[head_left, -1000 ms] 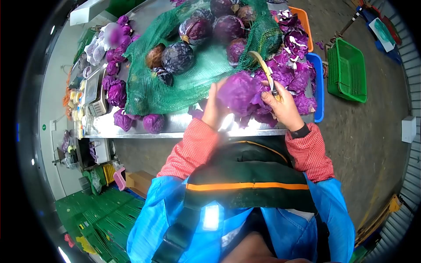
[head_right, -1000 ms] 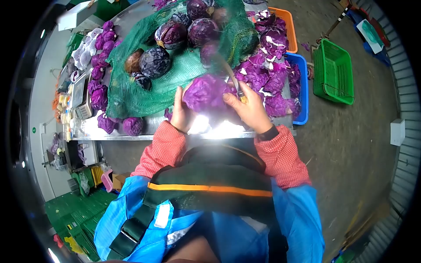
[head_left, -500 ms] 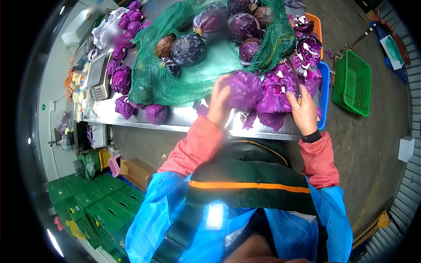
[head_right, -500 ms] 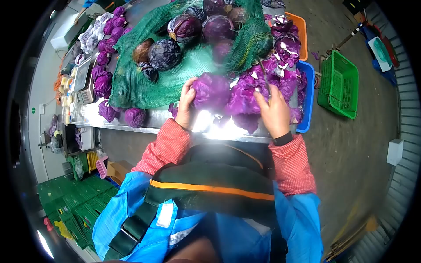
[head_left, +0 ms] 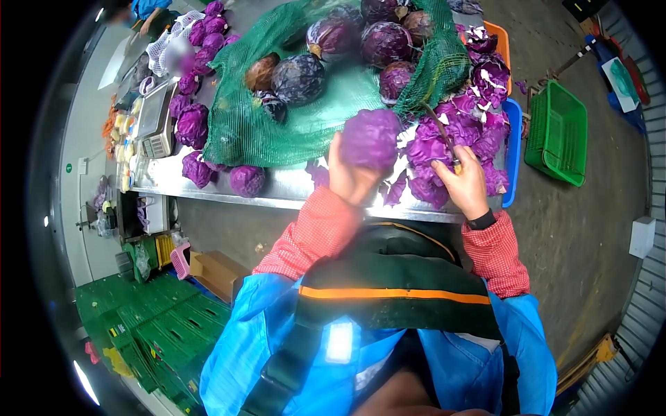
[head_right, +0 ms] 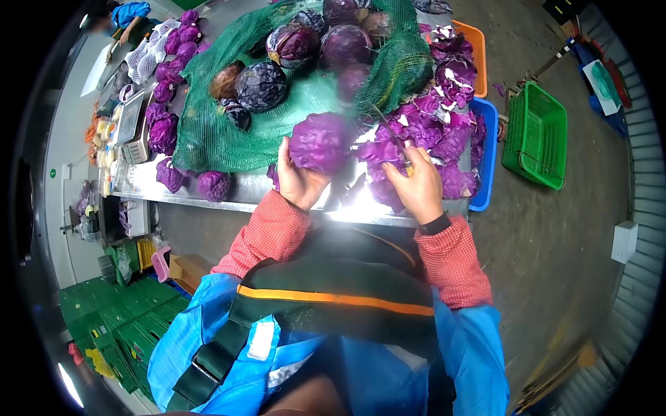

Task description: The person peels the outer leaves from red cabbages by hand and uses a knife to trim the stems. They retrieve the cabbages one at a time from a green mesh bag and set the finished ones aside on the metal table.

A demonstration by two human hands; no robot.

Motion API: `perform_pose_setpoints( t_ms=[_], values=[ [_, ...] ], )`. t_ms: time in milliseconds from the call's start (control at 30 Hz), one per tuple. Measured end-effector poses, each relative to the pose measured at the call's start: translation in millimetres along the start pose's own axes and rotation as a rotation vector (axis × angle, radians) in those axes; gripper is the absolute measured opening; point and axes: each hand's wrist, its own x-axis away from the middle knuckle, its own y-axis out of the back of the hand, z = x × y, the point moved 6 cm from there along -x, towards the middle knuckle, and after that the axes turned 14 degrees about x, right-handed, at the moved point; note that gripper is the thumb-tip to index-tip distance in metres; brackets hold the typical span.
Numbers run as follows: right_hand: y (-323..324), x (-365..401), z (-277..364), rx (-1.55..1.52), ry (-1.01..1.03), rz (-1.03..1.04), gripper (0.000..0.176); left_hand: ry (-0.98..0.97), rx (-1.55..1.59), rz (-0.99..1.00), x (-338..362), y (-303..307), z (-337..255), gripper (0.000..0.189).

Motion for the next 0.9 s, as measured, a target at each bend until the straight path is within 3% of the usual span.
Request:
perform_pose_setpoints(
  t_ms=[67,133,233,333,400,467,500,600,633,667,700,733,800,900],
  values=[
    [-1,2,-16,0.037,-0.082,0.043,0.044,0.036,0.09,-0.054,4,-3,0,0.075],
    [3,3,-16,0.311,-0.153,0.101,0.053,0.042,0.106,-0.056,4,-8,0,0.076],
    [21,1,22,0.437,-0.064,0.103,0.069,0.141,0.113,-0.026,6,-13,6,0.081],
    [19,-7,61,0.036,0.249,0.002,0.08,0.357,-0.015,0.06,10,-14,19,0.085],
    [-1,-12,65,-0.279,0.154,0.18,0.07,0.5,-0.244,0.15,19,-20,22,0.089],
    [-10,-13,68,-0.32,0.077,0.266,0.06,0.27,-0.343,0.09,25,-28,5,0.086],
    [-16,-11,78,-0.296,0.151,0.263,0.055,0.191,-0.337,0.145,23,-20,-5,0.085],
    [-46,1,95,-0.308,0.377,0.226,0.053,0.212,-0.182,0.001,36,20,-25,0.079],
    [-53,2,99,-0.398,0.292,0.313,0.051,0.135,-0.21,-0.033,45,23,-41,0.083],
    [-59,5,102,-0.479,0.199,0.402,0.05,0.052,-0.195,-0.04,51,34,-63,0.085],
    [-68,4,96,-0.421,0.236,0.398,0.047,-0.026,-0.18,-0.041,54,51,-88,0.087],
    [-73,5,95,-0.427,0.133,0.509,0.037,-0.1,-0.165,-0.038,59,61,-115,0.09],
    [-92,3,71,-0.245,0.115,0.552,0.027,-0.271,-0.22,-0.022,84,61,-178,0.092],
    [-107,10,57,-0.197,0.158,0.494,0.02,-0.631,-0.157,-0.246,131,49,-261,0.089]
  ],
)
